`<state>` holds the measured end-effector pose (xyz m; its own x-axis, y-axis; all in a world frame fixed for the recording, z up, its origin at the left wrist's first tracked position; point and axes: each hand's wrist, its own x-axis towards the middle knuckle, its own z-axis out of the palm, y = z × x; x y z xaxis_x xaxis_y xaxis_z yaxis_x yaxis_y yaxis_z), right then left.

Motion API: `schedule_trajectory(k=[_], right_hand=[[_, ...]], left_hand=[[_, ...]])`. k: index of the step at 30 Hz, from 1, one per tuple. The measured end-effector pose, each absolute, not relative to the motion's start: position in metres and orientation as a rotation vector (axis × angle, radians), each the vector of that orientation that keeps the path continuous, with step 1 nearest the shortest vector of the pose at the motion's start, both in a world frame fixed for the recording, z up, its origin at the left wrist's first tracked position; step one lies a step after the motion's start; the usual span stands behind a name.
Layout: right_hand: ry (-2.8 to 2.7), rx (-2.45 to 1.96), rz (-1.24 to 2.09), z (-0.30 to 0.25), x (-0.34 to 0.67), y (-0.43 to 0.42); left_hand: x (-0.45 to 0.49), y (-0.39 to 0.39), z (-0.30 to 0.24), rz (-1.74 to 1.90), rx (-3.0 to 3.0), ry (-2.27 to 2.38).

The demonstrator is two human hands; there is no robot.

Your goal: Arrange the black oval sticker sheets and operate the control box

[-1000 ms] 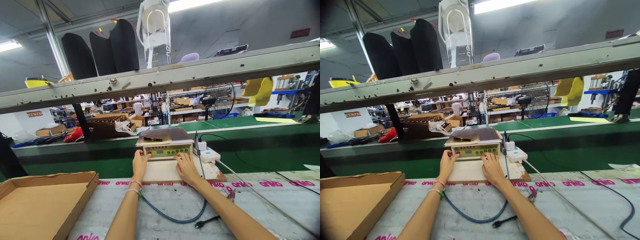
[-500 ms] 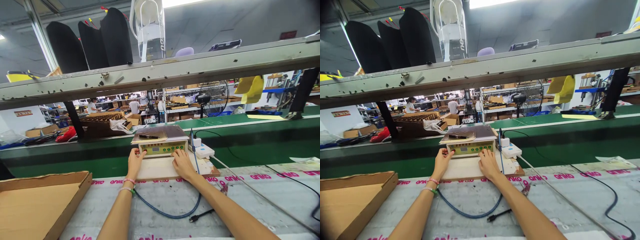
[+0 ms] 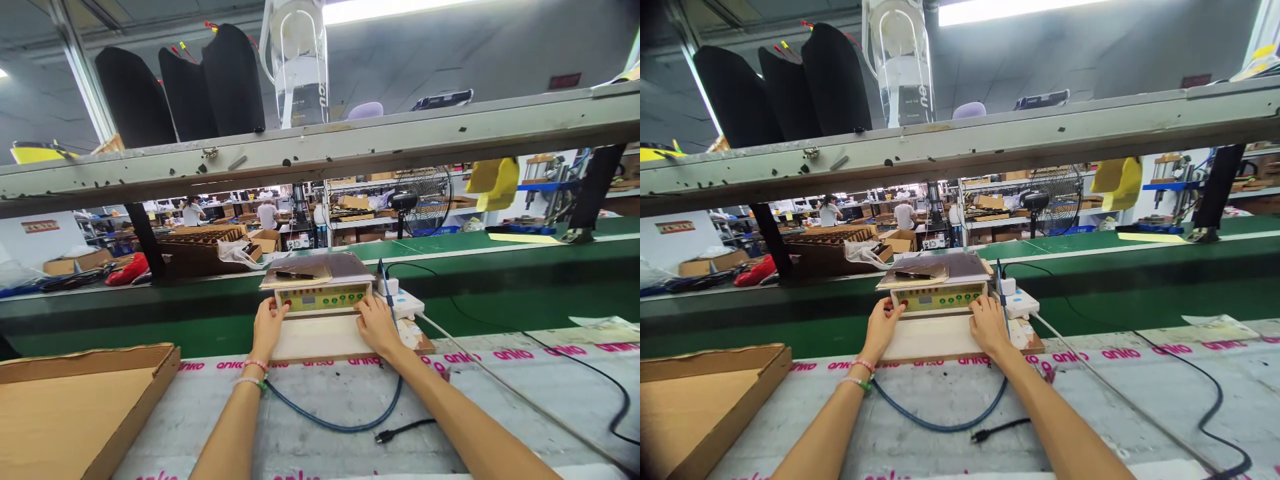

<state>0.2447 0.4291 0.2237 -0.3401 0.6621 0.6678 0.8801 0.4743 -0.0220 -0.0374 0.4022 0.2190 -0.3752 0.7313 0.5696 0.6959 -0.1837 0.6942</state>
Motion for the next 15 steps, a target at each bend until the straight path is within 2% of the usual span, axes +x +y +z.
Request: schedule_trajectory(k=[15], right_hand=[[-1.989,-1.297,-0.480,0.2181,0.2455,0.4340]], left_hand=[[-0.0376,0.4013,0.2186,1.598,1.775,1.968]])
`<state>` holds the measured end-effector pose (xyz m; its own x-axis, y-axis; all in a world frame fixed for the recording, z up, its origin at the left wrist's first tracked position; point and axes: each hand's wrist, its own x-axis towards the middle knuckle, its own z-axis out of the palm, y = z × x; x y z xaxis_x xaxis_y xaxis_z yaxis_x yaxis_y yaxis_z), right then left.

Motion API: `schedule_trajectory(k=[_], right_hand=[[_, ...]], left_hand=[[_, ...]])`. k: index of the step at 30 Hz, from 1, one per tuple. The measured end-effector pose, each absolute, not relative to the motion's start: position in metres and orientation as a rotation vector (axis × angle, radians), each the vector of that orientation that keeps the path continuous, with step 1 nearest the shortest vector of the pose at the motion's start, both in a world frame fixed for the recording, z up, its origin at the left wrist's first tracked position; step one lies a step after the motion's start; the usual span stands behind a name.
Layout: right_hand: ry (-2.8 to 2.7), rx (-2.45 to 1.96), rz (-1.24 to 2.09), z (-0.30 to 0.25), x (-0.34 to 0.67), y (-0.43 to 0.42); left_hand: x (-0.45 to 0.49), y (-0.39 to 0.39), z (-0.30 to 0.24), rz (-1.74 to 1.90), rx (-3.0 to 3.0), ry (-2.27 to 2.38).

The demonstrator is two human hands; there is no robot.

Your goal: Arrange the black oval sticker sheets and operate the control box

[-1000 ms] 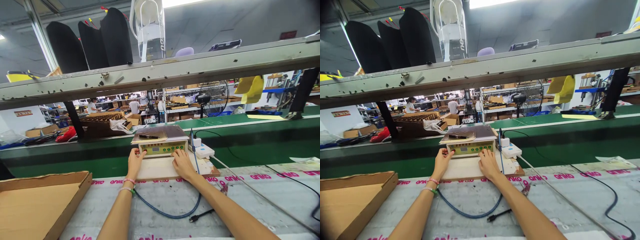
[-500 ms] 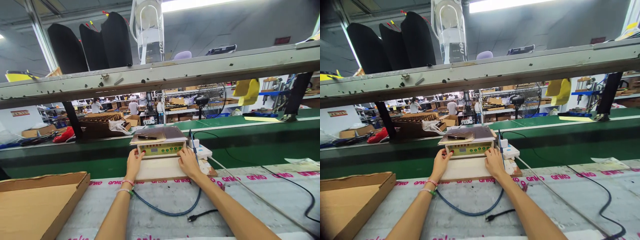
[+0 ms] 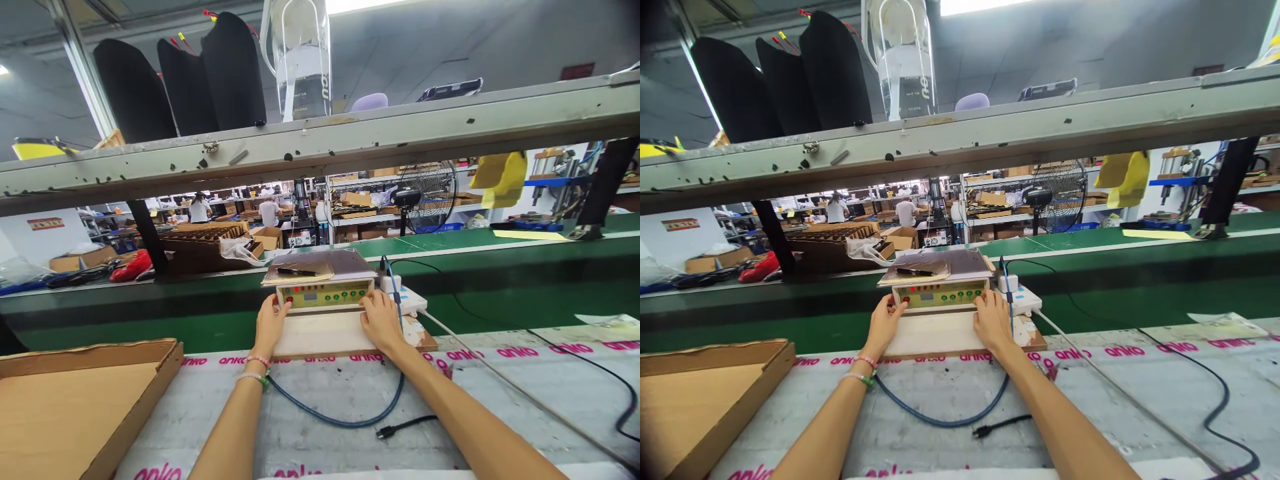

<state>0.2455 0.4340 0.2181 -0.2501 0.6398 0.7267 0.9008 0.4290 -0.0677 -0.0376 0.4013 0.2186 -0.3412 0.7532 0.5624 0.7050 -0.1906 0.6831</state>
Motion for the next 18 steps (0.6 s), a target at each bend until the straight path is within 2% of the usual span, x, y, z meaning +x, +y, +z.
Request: schedule_trajectory(k=[18], right_hand=[[-1.943,-1.174,-0.397,0.2084,0.2502,0.4405]], left_hand=[[-0.0385,0.4003,0.2201,1.619,1.753,1.904]])
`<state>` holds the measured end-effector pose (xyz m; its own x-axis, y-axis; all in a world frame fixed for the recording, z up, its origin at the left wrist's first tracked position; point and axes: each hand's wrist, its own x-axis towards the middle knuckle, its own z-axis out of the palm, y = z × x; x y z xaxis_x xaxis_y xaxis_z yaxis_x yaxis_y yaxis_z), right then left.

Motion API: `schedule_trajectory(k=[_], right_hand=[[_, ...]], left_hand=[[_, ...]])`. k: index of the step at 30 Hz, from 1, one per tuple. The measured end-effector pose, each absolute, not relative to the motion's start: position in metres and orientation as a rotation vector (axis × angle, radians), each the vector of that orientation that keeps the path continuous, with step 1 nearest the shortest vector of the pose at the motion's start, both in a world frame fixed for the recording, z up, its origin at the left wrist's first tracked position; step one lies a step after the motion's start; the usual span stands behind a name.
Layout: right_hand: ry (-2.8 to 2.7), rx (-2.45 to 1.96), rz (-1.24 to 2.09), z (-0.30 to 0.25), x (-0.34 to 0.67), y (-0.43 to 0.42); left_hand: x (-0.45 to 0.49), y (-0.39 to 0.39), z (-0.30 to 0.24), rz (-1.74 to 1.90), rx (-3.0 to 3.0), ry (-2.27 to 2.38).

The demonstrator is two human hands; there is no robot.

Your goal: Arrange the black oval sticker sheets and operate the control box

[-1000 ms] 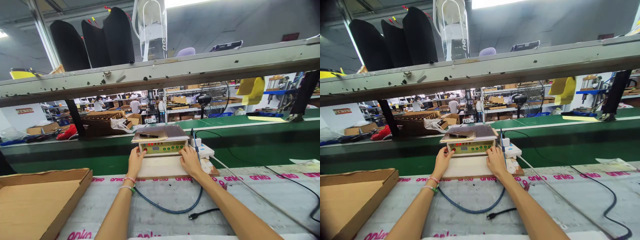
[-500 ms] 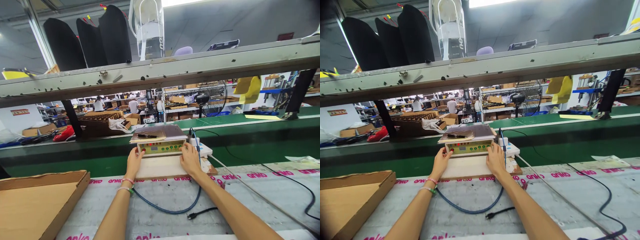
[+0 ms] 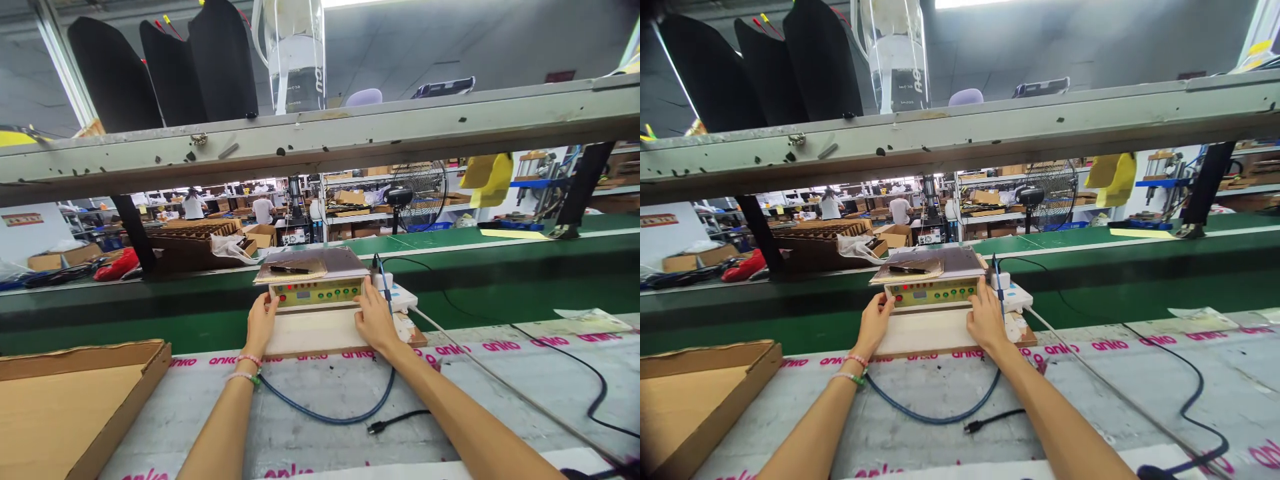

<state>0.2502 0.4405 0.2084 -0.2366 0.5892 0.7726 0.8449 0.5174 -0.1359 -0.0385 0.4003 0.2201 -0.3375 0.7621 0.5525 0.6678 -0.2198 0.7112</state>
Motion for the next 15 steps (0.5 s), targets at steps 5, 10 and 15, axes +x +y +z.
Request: schedule_trajectory(k=[5,10,15], right_hand=[[-1.967,-1.219,-0.379,0.2098,0.2496,0.4383],[-1.972,-1.243,-0.351,0.2111,0.2489,0.4369],[-1.970,-1.224,-0.311,0.2120,0.2503,0.4382]], left_hand=[[-0.0403,0.4025,0.2175,1.617,1.775,1.889],[-0.0386,0.4015,0.2194,1.598,1.775,1.945],[-0.0353,0.3993,0.2270,1.532,1.722,2.069]])
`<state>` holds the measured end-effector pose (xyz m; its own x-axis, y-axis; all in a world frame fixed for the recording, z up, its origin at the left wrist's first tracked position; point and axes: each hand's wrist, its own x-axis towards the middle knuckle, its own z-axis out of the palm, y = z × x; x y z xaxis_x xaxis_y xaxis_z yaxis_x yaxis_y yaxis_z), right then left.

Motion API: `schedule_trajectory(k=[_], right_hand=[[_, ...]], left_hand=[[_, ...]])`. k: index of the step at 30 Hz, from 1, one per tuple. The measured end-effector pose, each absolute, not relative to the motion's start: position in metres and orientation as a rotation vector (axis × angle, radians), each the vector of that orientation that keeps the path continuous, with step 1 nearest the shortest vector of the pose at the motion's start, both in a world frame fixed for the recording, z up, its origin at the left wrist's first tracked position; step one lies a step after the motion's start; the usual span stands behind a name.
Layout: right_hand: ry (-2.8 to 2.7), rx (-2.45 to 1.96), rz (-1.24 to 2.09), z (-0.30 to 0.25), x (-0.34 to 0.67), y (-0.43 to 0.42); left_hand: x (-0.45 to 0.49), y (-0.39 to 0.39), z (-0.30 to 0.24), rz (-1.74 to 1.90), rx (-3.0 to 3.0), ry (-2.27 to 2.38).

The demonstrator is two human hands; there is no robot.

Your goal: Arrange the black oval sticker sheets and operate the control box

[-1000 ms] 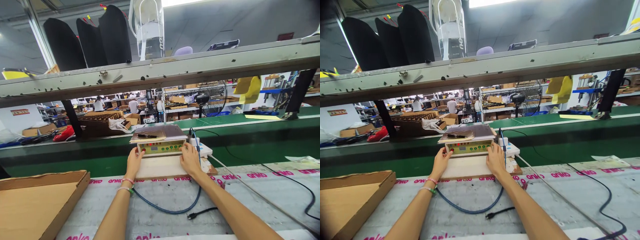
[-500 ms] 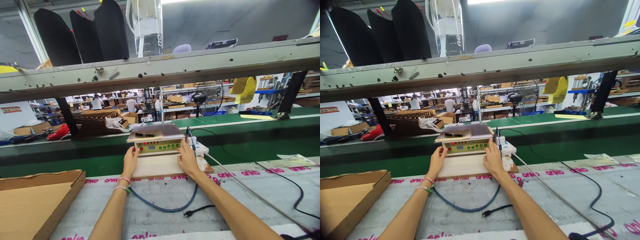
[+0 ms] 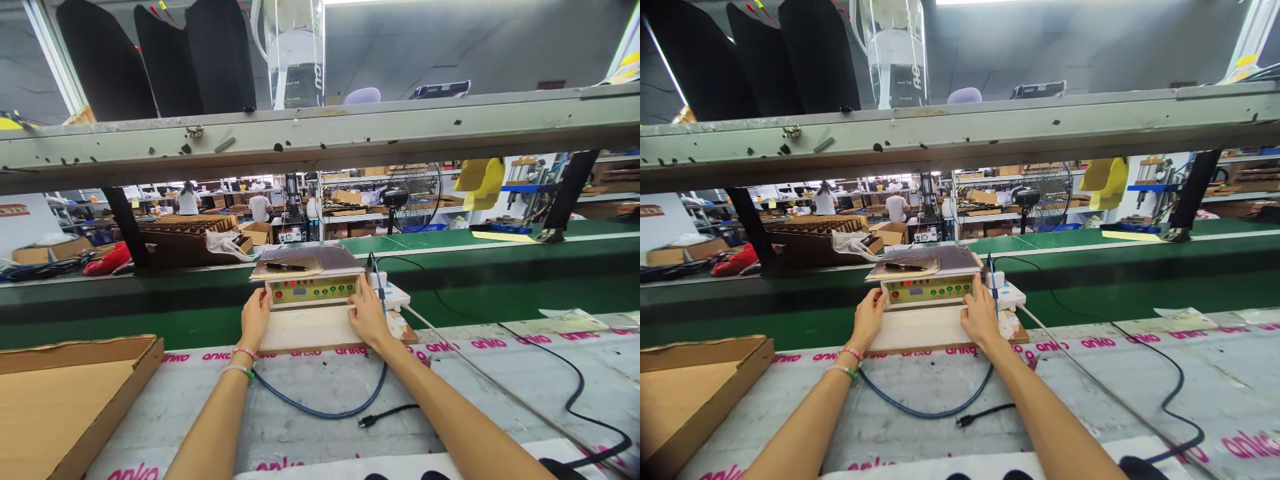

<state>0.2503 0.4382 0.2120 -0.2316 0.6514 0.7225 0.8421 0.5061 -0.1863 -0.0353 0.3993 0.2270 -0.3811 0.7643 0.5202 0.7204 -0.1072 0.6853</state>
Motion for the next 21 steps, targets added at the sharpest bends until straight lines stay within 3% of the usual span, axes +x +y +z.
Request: schedule_trajectory(k=[21], right_hand=[[-1.968,-1.213,-0.231,0.213,0.251,0.437]], left_hand=[[-0.035,0.404,0.221,1.624,1.669,1.983]])
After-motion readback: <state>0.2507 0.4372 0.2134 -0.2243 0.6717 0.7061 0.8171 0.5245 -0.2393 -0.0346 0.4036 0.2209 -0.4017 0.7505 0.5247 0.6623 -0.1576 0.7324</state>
